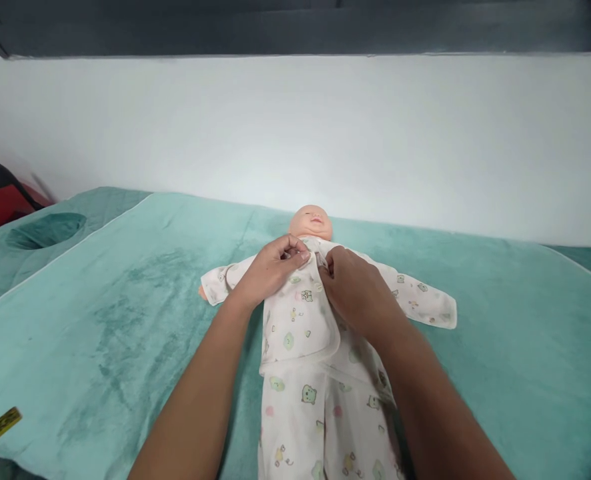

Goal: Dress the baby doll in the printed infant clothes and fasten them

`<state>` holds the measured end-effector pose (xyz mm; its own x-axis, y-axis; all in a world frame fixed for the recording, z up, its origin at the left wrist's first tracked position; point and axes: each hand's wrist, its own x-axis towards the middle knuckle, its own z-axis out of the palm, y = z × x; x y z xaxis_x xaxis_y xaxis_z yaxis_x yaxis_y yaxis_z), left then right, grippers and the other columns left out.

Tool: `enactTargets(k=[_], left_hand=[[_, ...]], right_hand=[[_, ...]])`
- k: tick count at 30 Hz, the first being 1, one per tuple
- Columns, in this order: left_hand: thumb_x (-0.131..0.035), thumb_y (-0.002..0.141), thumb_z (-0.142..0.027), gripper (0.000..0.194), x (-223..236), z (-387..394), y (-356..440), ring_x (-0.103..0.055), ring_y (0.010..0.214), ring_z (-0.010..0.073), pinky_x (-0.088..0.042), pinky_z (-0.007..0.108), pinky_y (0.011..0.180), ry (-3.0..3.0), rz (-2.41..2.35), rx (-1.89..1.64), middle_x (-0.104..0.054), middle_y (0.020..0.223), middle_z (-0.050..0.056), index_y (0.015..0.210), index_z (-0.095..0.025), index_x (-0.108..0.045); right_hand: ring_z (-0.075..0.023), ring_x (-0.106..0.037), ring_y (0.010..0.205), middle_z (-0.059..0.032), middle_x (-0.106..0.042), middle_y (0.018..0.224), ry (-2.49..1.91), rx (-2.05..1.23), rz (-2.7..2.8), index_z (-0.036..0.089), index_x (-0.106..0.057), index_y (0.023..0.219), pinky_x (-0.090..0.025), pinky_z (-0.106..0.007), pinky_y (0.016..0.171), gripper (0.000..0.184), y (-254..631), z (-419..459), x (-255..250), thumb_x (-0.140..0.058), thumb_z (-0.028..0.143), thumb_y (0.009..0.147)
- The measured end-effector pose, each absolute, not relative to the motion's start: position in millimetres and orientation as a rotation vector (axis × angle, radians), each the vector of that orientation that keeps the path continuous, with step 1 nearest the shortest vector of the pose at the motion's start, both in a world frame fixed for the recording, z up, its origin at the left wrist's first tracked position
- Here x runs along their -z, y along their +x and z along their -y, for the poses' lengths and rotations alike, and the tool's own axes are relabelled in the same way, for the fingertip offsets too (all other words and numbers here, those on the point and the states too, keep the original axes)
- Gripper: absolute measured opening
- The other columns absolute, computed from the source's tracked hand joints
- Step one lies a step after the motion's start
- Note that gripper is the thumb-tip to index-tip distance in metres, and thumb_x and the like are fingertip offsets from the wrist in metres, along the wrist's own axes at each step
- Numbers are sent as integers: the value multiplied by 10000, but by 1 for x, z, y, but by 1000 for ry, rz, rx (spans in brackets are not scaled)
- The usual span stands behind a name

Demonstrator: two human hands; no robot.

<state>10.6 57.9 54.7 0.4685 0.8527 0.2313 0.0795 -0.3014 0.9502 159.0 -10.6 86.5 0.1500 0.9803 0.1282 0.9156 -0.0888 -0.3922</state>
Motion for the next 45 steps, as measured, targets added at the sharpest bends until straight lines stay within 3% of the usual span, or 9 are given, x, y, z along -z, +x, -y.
enactTargets(k=[4,7,13,27,34,45], left_hand=[[-607,839,-331,136,-54,-55,13,-519,752,131,-406,256,701,1616,-794,-1003,-584,817,5,833,-196,-596],[-624,831,-334,135,-57,-53,15,-526,735,129,-402,252,680,1613,-808,-1009,-602,810,5,844,-200,-626],[-647,824,-352,154,-60,-50,21,-525,728,124,-407,251,689,1614,-813,-1029,-635,820,5,836,-202,-675],[-678,801,-318,132,-56,-51,28,-580,784,122,-433,247,742,1462,-762,-1030,-657,828,6,825,-188,-670],[-674,799,-345,167,-55,-51,28,-577,780,127,-423,240,708,1484,-799,-1055,-651,838,8,861,-190,-674],[-660,802,-390,212,-56,-50,26,-536,729,120,-391,234,669,1577,-851,-1029,-620,774,0,809,-178,-663]], right_hand=[[-139,-389,555,13,-482,616,-1811,-476,1676,218,-421,647,-277,-281,530,238,175,5,-83,-485,310,856],[-123,-401,550,40,-471,609,-1618,-781,1423,220,-536,712,-308,-263,521,162,185,0,-79,-556,345,813],[-94,-369,546,48,-431,594,-1397,-1066,1224,200,-602,726,-283,-231,502,221,187,-4,-76,-662,409,766],[-83,-396,550,37,-504,632,-1298,-1148,1297,195,-612,768,-311,-219,516,226,197,-7,-68,-612,413,827],[-87,-448,563,41,-526,675,-1290,-1155,1319,217,-615,886,-349,-219,516,141,200,-8,-65,-652,306,783],[-110,-486,675,30,-545,745,-1453,-827,1483,216,-618,889,-372,-240,605,184,191,-4,-69,-675,342,768]])
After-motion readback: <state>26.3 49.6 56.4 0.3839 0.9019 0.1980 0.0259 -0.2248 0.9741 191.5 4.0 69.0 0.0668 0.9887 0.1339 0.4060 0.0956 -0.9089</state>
